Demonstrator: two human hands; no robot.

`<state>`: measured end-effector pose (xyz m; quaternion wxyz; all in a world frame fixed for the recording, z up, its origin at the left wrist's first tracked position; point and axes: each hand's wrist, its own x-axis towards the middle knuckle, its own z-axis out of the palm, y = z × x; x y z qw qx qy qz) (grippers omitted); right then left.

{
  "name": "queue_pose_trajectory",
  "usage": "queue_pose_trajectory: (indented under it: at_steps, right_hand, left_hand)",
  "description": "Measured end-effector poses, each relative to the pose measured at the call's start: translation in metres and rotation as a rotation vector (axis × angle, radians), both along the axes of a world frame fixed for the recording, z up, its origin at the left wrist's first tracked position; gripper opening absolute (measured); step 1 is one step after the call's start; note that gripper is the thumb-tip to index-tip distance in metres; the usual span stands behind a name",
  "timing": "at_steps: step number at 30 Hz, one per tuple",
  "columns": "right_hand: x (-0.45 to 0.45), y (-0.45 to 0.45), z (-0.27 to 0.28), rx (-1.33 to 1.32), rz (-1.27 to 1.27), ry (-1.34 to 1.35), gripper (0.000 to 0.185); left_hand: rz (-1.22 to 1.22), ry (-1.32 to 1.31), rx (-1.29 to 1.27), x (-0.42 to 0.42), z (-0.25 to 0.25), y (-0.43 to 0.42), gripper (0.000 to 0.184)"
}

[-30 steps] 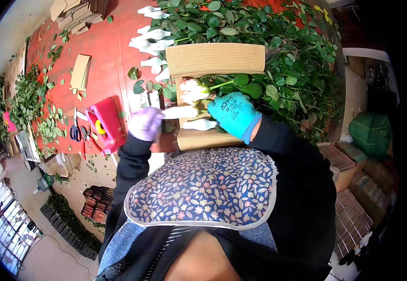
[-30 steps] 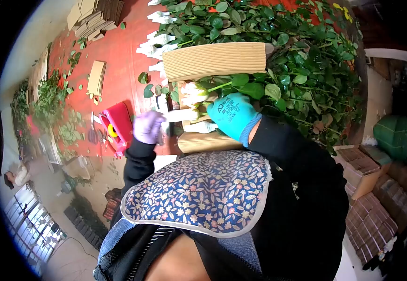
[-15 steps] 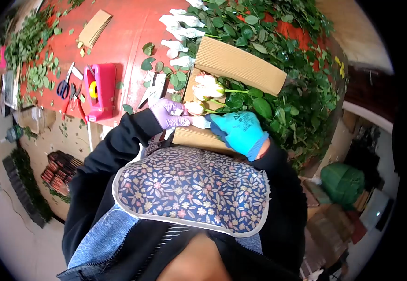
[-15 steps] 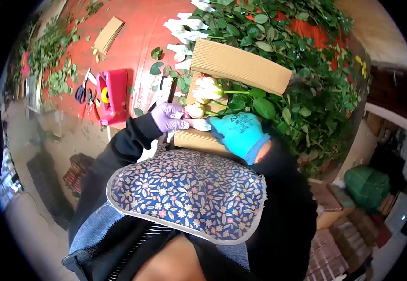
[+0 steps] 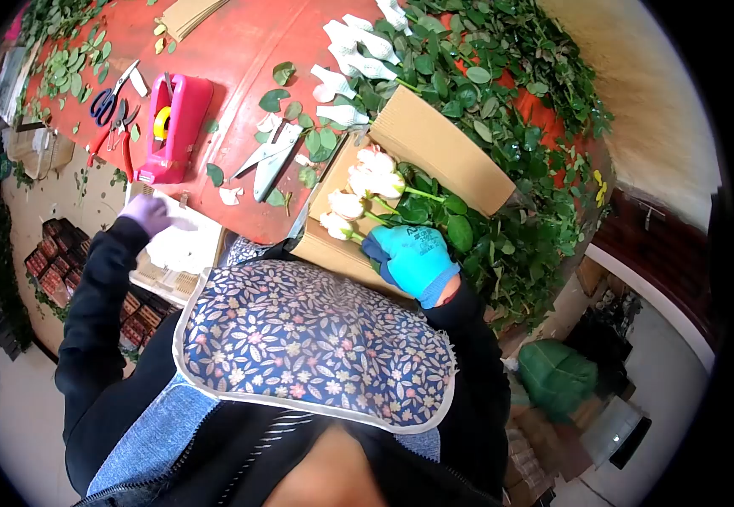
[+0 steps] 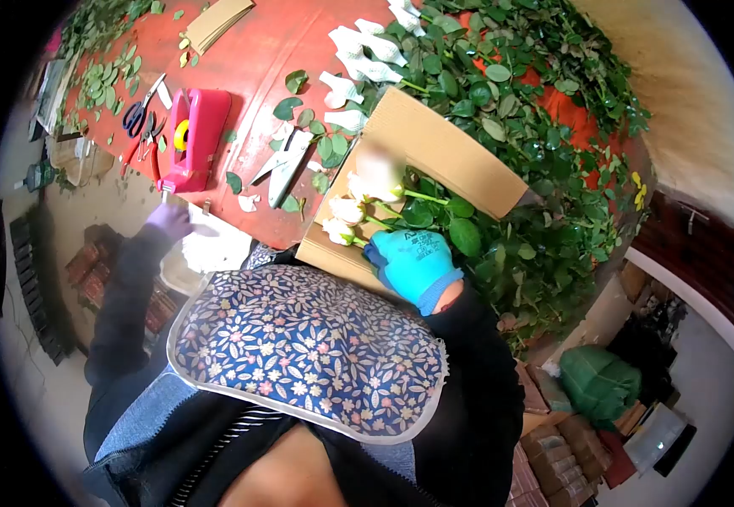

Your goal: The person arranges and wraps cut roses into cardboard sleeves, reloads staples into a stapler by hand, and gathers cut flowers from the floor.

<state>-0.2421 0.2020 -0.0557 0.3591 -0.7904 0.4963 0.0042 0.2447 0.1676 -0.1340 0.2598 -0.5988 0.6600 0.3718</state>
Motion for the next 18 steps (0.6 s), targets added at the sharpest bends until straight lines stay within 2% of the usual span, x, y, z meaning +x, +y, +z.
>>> queue_pose_trajectory:
  at_steps: [1, 3, 4, 5, 6, 7, 8, 9, 11, 12, 13, 14, 18]
  right_hand:
    - [0.000, -0.001, 0.000, -0.022, 0.008, -0.013, 0.017]
    - [0.002, -0.002, 0.004, -0.007, 0.012, 0.012, 0.017]
    - [0.002, -0.003, 0.006, 0.034, -0.003, 0.034, 0.014]
    - [0.002, -0.004, 0.009, 0.077, -0.010, 0.063, 0.011]
    - [0.002, -0.004, 0.008, 0.117, -0.034, 0.060, 0.006]
    - [0.002, -0.004, 0.008, 0.119, -0.013, 0.078, 0.006]
    - [0.002, -0.003, 0.008, 0.131, -0.021, 0.055, 0.006]
    - [0.001, -0.005, 0.009, 0.136, -0.028, 0.033, 0.009]
    - [0.000, -0.008, 0.010, 0.145, 0.016, 0.090, 0.012]
    - [-0.002, -0.008, 0.008, 0.091, 0.057, 0.075, 0.008]
    - [-0.004, -0.007, 0.006, 0.037, 0.094, 0.055, 0.014]
    - [-0.004, -0.005, 0.003, 0.018, 0.099, 0.112, 0.013]
    - [-0.007, -0.001, -0.003, 0.002, 0.066, 0.048, 0.013]
  left_hand:
    - [-0.039, -0.292, 0.141, 0.035, -0.017, 0.017, 0.041]
    - [-0.155, -0.606, 0.057, 0.063, -0.002, 0.062, 0.070]
    - [-0.185, -0.700, 0.307, 0.017, 0.026, 0.034, 0.087]
    - [-0.267, -0.409, 0.010, 0.059, -0.032, 0.058, 0.071]
    - [-0.245, -0.024, -0.201, 0.040, -0.042, 0.049, 0.047]
    - [-0.252, 0.184, -0.485, -0.042, 0.006, 0.022, 0.026]
    - [-0.301, 0.355, -0.366, -0.097, 0.036, -0.011, 0.022]
    - [-0.421, 0.653, -0.470, -0.141, 0.057, -0.026, 0.019]
    - [-0.438, 1.104, -0.465, -0.198, 0.084, -0.035, 0.016]
    - [-0.459, 1.096, -0.413, -0.211, 0.084, -0.037, 0.016]
    - [-0.485, 1.085, -0.357, -0.219, 0.081, -0.039, 0.016]
    - [-0.495, 1.090, -0.349, -0.222, 0.078, -0.041, 0.017]
    - [-0.503, 1.104, -0.376, -0.225, 0.070, -0.039, 0.017]
